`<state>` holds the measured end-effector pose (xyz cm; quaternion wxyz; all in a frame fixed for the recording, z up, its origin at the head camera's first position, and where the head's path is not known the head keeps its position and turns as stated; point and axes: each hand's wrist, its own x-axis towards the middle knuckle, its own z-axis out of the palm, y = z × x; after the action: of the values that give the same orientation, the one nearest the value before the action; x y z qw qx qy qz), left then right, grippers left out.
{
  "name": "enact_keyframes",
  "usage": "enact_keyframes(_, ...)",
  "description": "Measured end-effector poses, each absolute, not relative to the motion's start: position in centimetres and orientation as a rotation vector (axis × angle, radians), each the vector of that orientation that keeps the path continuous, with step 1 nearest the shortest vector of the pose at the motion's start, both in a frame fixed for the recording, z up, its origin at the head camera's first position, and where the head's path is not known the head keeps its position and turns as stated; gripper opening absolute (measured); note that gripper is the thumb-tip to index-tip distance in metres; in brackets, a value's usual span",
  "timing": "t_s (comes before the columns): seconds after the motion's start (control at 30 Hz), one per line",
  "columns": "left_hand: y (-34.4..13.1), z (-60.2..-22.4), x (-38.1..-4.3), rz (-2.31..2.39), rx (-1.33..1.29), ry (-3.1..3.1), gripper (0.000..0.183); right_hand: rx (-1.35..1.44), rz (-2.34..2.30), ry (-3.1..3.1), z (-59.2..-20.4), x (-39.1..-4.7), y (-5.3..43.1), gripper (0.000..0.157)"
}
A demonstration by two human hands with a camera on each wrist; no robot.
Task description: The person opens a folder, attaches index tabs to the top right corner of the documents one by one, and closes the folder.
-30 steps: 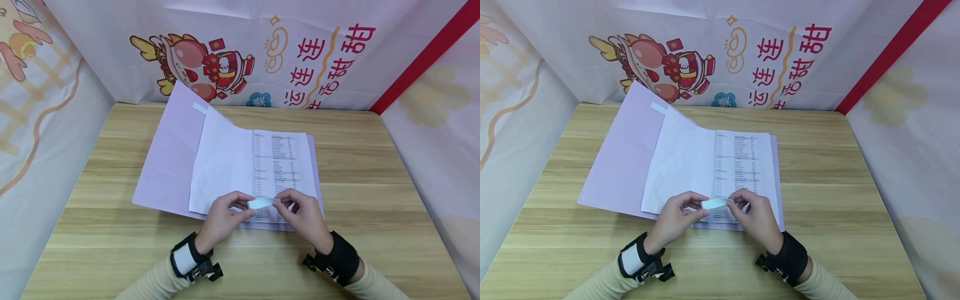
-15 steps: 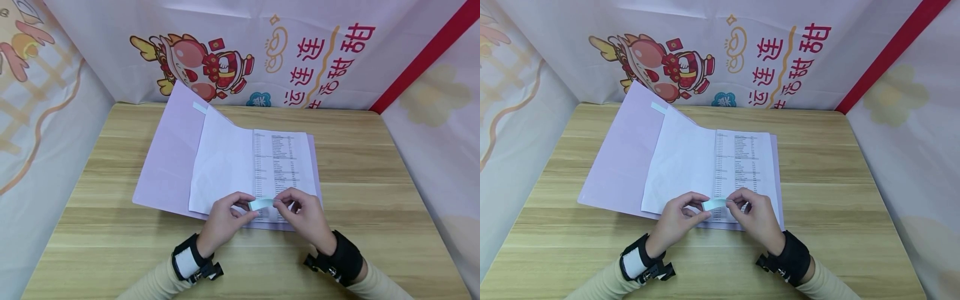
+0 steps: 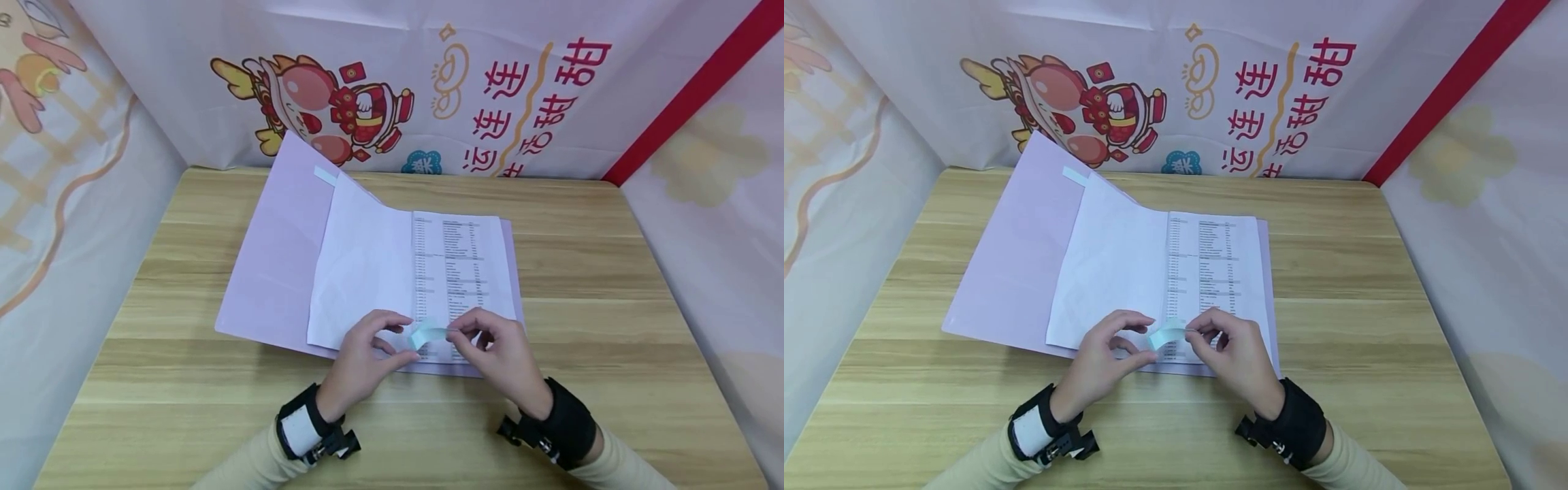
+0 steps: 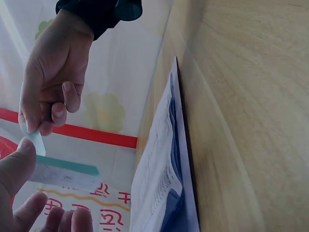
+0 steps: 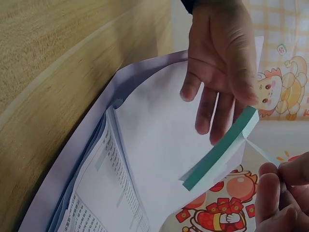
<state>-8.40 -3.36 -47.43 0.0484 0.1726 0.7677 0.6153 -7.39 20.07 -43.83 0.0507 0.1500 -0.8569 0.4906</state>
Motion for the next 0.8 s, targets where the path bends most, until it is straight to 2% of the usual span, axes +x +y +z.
enact_keyframes(0.2, -4.0, -48.0, -8.5, 1.842, 0.65, 2.361, 0.052, 0.486, 1.543, -2.593, -43.5, -7.0, 20.1, 0.012)
enact_keyframes(0.4, -4.2, -48.2, -8.4, 1.765, 0.74, 2.393, 0.04, 0.518, 1.665, -2.57, -43.1, -6.6, 19.9, 0.012)
enact_keyframes(0.57, -4.3, -48.2, -8.3, 1.794, 0.798, 2.349, 0.037, 0.519, 1.75, -2.563, -42.9, -6.3, 20.0, 0.001)
enact_keyframes(0.63, -4.3, -48.2, -8.4, 1.814, 0.82, 2.329, 0.036, 0.519, 1.765, -2.571, -42.8, -6.3, 20.0, 0.005)
enact_keyframes(0.8, -4.2, -48.4, -8.6, 1.853, 0.871, 2.245, 0.029, 0.53, 1.77, -2.578, -42.5, -6.2, 20.0, 0.004)
